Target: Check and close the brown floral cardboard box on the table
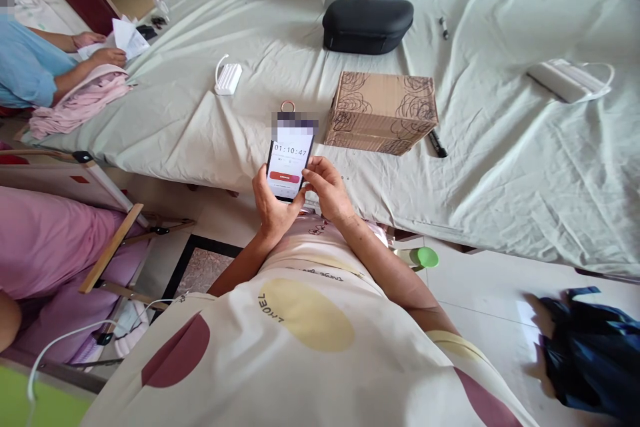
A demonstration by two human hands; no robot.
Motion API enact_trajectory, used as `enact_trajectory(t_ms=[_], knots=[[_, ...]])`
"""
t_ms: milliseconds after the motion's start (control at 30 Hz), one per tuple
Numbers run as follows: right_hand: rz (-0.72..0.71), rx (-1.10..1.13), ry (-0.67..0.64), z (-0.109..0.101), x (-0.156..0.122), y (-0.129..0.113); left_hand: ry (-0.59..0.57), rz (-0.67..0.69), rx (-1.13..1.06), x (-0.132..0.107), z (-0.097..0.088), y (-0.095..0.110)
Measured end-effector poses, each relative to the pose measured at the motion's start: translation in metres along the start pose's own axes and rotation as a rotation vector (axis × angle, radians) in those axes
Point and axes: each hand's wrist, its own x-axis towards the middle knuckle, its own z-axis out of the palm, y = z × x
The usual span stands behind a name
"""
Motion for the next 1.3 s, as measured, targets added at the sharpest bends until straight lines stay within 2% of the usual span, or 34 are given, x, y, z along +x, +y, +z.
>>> enact_trajectory(t_ms=[167,533,767,900,1033,1167,1300], knots=[[-0.002,-0.022,-0.003,-0.001,0.001,0.002,-0.045,-0.050,-0.018,0.000,0.000,-0.002],[0.007,-0.032,-0.019,-0.001,0.000,0.000,-0.012,-0.011,0.000,0.001,0.000,-0.002],[0.013,-0.015,-0.015,-0.001,0.001,0.000,-0.048,-0.042,-0.018,0.002,-0.001,-0.001],[0.024,-0.025,-0.039,0.000,0.001,-0.001,-0.025,-0.044,0.039,0.005,-0.001,-0.002],[0.017,-0.056,-0.008,-0.002,0.001,-0.002,-0.015,-0.022,0.031,0.012,0.001,-0.006],[0.007,-0.089,0.050,-0.010,0.001,-0.008,-0.019,-0.060,0.024,0.026,0.004,-0.012],[-0.081,-0.108,0.104,-0.023,0.001,-0.018,0.010,-0.067,0.058,0.042,0.010,-0.019]])
